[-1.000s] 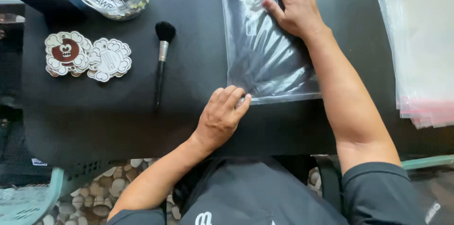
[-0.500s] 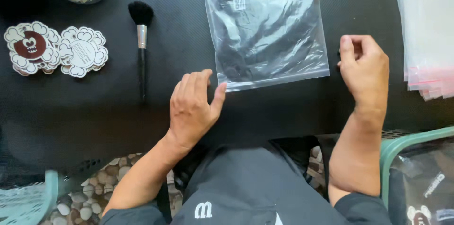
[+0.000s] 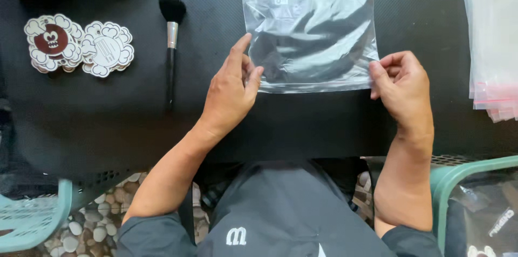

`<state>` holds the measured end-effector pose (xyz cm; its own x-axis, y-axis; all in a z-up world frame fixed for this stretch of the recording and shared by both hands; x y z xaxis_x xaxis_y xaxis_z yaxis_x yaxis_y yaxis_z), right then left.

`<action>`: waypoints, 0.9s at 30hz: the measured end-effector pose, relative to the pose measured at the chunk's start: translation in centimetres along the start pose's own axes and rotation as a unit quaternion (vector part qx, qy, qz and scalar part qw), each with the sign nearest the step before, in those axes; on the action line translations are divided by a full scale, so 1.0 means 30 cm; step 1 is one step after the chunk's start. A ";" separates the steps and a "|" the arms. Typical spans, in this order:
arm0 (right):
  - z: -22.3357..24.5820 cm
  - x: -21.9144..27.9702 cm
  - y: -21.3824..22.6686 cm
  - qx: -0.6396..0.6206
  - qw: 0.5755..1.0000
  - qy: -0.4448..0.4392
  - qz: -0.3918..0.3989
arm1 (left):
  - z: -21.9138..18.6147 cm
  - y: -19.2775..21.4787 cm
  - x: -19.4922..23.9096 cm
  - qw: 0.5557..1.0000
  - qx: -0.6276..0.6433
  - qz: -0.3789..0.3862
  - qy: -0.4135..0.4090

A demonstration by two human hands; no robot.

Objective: The person cleans a small black bag with a brush, then places it into a clear plastic zip-lock bag. They seal the bag and wipe the exterior with the brush again.

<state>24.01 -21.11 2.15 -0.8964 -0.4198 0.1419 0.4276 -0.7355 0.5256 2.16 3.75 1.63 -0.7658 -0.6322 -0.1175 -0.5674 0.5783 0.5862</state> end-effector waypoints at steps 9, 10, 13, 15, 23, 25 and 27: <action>0.042 0.081 -0.004 0.001 1.000 -0.014 0.023 | 0.033 0.032 0.077 0.992 -0.121 0.002 -0.019; 0.066 0.091 -0.006 0.052 0.999 -0.012 0.009 | 0.038 0.032 0.088 0.991 -0.119 -0.015 -0.057; 0.061 0.102 -0.006 0.242 0.947 0.188 -0.099 | 0.027 0.038 0.111 0.966 -0.178 -0.085 -0.169; 0.149 0.092 -0.033 0.238 0.933 0.247 -0.103 | 0.024 0.057 0.097 0.962 -0.142 -0.089 -0.217; 0.584 -0.042 -0.406 0.207 0.863 0.460 0.036 | 0.047 0.034 0.098 0.928 -0.093 -0.134 -0.334; 0.703 -0.081 -0.552 0.103 0.829 0.541 0.101 | 0.048 0.043 0.095 0.930 -0.100 -0.119 -0.333; 0.774 -0.130 -0.717 0.094 0.817 0.563 0.084 | 0.080 0.010 0.107 0.924 -0.115 -0.139 -0.336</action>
<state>15.61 8.68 9.77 -0.1070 -0.8072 -0.5804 0.4131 -0.5671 0.7126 -1.19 3.12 -0.50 -0.6598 -0.2318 -0.7148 -0.7497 0.2678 0.6052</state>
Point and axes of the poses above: each hand's wrist, its own x-axis away from the middle knuckle, its own y-axis out of the back of the hand, z = x × y, the point moved 1 cm from there along -x, towards the middle knuckle, and after that the axes turned 6 degrees about -z, right-handed, at the moved point
